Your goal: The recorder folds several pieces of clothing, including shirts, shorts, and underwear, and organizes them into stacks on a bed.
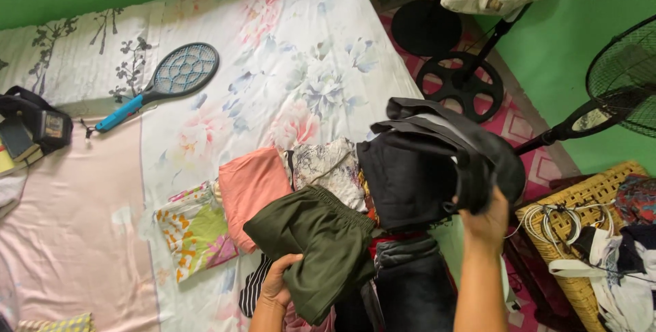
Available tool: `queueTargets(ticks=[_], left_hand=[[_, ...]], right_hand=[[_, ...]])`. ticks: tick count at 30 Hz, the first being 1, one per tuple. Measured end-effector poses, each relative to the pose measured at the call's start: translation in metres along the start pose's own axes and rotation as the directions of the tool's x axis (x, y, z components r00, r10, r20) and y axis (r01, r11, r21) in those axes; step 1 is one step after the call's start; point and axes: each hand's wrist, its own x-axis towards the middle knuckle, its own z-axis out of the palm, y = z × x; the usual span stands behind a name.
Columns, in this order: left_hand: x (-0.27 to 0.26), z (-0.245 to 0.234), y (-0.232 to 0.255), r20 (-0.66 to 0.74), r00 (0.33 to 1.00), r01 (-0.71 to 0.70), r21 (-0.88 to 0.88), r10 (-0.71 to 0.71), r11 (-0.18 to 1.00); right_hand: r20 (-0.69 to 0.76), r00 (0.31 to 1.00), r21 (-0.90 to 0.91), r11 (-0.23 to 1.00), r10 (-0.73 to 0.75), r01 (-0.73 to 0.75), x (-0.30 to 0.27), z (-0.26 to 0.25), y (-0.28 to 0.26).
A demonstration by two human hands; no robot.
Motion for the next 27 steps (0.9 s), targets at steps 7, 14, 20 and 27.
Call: queueTargets(ticks=[7, 14, 20, 27], left_hand=[[0.064, 0.134, 0.006, 0.278, 0.947, 0.128, 0.133, -0.161, 0.983], [0.141, 0.241, -0.017, 0.467, 0.817, 0.236, 0.265, -0.339, 0.935], [0.175, 0.223, -0.066, -0.117, 0.988, 0.155, 0.742, -0.102, 0.653], [0.207, 0.178, -0.085, -0.071, 0.969, -0.103, 0.750, 0.235, 0.654]], right_hand=[[0.093, 0.987, 0.149, 0.982, -0.128, 0.113, -0.082, 0.048, -0.029], [-0.116, 0.898, -0.256, 0.886, -0.424, 0.386, -0.131, -0.033, -0.095], [-0.316, 0.787, -0.541, 0.782, -0.529, 0.309, -0.131, -0.026, -0.089], [0.237, 0.725, -0.845, 0.231, -0.647, 0.482, -0.135, 0.123, 0.008]])
